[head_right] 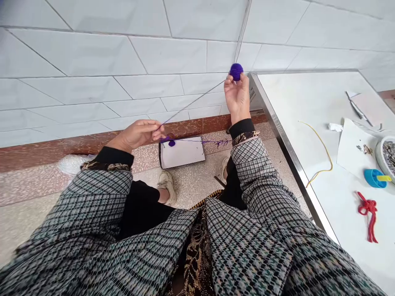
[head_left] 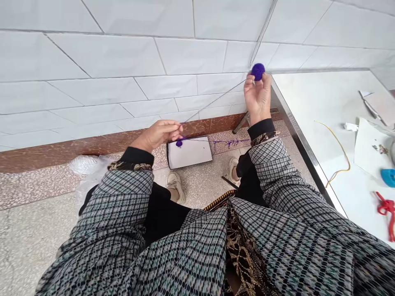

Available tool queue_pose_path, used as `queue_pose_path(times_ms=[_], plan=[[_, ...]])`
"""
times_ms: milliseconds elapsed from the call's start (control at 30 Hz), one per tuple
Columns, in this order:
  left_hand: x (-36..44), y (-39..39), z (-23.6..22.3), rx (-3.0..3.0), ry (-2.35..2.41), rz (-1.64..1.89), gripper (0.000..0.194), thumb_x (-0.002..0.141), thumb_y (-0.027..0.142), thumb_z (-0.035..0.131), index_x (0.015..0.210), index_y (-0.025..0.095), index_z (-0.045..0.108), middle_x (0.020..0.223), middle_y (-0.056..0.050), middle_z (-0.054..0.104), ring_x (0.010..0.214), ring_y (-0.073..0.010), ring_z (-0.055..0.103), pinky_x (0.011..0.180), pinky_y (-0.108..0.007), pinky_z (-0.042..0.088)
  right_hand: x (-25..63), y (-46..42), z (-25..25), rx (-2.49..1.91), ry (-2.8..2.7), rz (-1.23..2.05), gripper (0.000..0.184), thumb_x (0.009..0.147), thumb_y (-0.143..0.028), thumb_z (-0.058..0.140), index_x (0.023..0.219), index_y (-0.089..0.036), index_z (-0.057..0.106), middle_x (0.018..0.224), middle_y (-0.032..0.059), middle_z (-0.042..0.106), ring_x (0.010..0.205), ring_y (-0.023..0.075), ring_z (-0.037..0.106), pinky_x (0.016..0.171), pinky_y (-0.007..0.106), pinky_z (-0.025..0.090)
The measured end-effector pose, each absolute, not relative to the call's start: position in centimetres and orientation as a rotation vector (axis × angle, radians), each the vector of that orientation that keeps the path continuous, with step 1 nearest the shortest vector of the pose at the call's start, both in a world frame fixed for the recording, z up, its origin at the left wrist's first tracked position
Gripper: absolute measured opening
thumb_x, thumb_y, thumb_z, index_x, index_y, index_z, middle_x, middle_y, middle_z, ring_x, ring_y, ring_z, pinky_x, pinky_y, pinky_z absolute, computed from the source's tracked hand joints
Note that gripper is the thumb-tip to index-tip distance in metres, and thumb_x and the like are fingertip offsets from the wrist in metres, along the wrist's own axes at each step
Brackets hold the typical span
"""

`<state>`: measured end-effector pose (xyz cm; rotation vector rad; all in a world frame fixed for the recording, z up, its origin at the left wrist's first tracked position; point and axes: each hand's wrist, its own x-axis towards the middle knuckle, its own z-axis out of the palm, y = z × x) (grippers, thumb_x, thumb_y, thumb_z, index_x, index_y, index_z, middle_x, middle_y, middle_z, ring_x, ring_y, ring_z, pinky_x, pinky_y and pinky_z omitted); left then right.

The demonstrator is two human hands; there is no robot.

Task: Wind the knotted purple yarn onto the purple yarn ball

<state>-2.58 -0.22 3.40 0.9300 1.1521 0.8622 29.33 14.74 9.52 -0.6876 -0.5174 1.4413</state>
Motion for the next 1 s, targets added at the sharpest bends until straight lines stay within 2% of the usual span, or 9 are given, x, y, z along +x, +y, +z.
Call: queue_pose_path(times_ms=[167, 233, 333, 433, 567, 667, 733, 900, 1000], plan=[[-10.2, -2.1, 1.1, 0.875, 1.522, 0.879, 0.014, 0.08, 0.019, 0.081, 0.071, 0.014, 0.072, 0.063, -0.003, 0.061, 0.057, -0.0088, 0.051, 0.059, -0.022, 0.043, 31.9, 16.0, 8.1, -0.806, -0.539, 1.392, 0.015, 0.098, -0.028, 0.055, 0.084, -0.024, 0.054, 0.084, 0.003, 0.06, 0.084, 0.0129, 0.057, 0.077, 0.023, 0.053], [-12.7, -2.8, 0.0, 0.862, 1.622, 0.852, 0.019, 0.081, 0.028, 0.084, 0.073, 0.016, 0.072, 0.06, -0.001, 0.06, 0.058, -0.0098, 0.053, 0.059, -0.022, 0.045, 31.7, 15.9, 7.6, -0.853, -0.7, 1.411, 0.021, 0.093, -0.037, 0.065, 0.08, -0.024, 0.054, 0.084, 0.0041, 0.062, 0.09, 0.0164, 0.06, 0.078, 0.027, 0.053], [-14.3, -2.9, -1.6, 0.975, 1.643, 0.666, 0.03, 0.067, 0.043, 0.093, 0.07, 0.019, 0.074, 0.052, 0.002, 0.061, 0.05, -0.0104, 0.052, 0.048, -0.02, 0.042, 30.8, 15.2, 7.9, -0.858, -0.854, 1.47, 0.027, 0.097, -0.046, 0.063, 0.086, -0.022, 0.057, 0.088, 0.0052, 0.063, 0.095, 0.016, 0.061, 0.078, 0.027, 0.052], [-13.5, -2.2, -2.9, 1.129, 1.571, 0.534, 0.032, 0.059, 0.045, 0.094, 0.063, 0.02, 0.074, 0.046, 0.003, 0.061, 0.04, -0.0109, 0.049, 0.038, -0.021, 0.033, 30.3, 14.4, 9.2, -0.769, -0.823, 1.524, 0.019, 0.105, -0.037, 0.054, 0.095, -0.021, 0.056, 0.095, 0.0055, 0.063, 0.089, 0.0128, 0.055, 0.077, 0.024, 0.05], [-11.3, -1.1, -4.1, 1.174, 1.641, 0.543, 0.032, 0.073, 0.028, 0.091, 0.054, 0.018, 0.068, 0.041, 0.005, 0.057, 0.035, -0.0079, 0.046, 0.041, -0.021, 0.03, 30.2, 13.4, 10.6, -0.636, -0.778, 1.463, 0.01, 0.109, -0.023, 0.046, 0.1, -0.022, 0.051, 0.099, 0.0042, 0.062, 0.078, 0.0087, 0.046, 0.075, 0.018, 0.047], [-9.8, -0.5, -4.8, 1.197, 1.699, 0.549, 0.023, 0.07, 0.003, 0.088, 0.059, 0.016, 0.072, 0.049, 0.004, 0.065, 0.045, -0.0081, 0.054, 0.048, -0.018, 0.033, 28.7, 12.2, 10.1, -0.772, -0.95, 1.65, 0.01, 0.102, -0.012, 0.051, 0.109, -0.019, 0.054, 0.091, 0.0014, 0.063, 0.069, 0.0071, 0.049, 0.067, 0.017, 0.046], [-8.8, -0.1, -4.9, 1.197, 1.725, 0.545, 0.019, 0.069, -0.002, 0.084, 0.069, 0.016, 0.079, 0.064, 0.001, 0.074, 0.06, -0.0111, 0.062, 0.056, -0.016, 0.039, 26.9, 11.1, 9.3, -0.878, -1.076, 1.823, 0.015, 0.097, -0.008, 0.056, 0.108, -0.017, 0.056, 0.082, 0.0002, 0.064, 0.062, 0.0077, 0.05, 0.059, 0.018, 0.045], [-3.1, 1.6, -2.4, 1.196, 1.625, 0.846, 0.026, 0.081, 0.019, 0.078, 0.107, 0.02, 0.084, 0.115, -0.009, 0.081, 0.111, -0.0224, 0.073, 0.098, -0.026, 0.053, 22.9, 8.9, 7.7, -0.942, -1.33, 2.074, 0.013, 0.095, -0.014, 0.068, 0.103, -0.016, 0.058, 0.076, -0.0017, 0.064, 0.057, 0.0062, 0.056, 0.055, 0.016, 0.048], [2.1, 2.8, 0.0, 1.043, 1.276, 1.212, 0.036, 0.088, 0.031, 0.075, 0.122, 0.018, 0.076, 0.123, -0.012, 0.078, 0.121, -0.0245, 0.07, 0.11, -0.037, 0.052, 22.0, 8.2, 7.6, -0.966, -1.391, 2.171, 0.011, 0.097, -0.016, 0.067, 0.103, -0.016, 0.058, 0.076, -0.0007, 0.066, 0.056, 0.0072, 0.059, 0.053, 0.016, 0.05]])
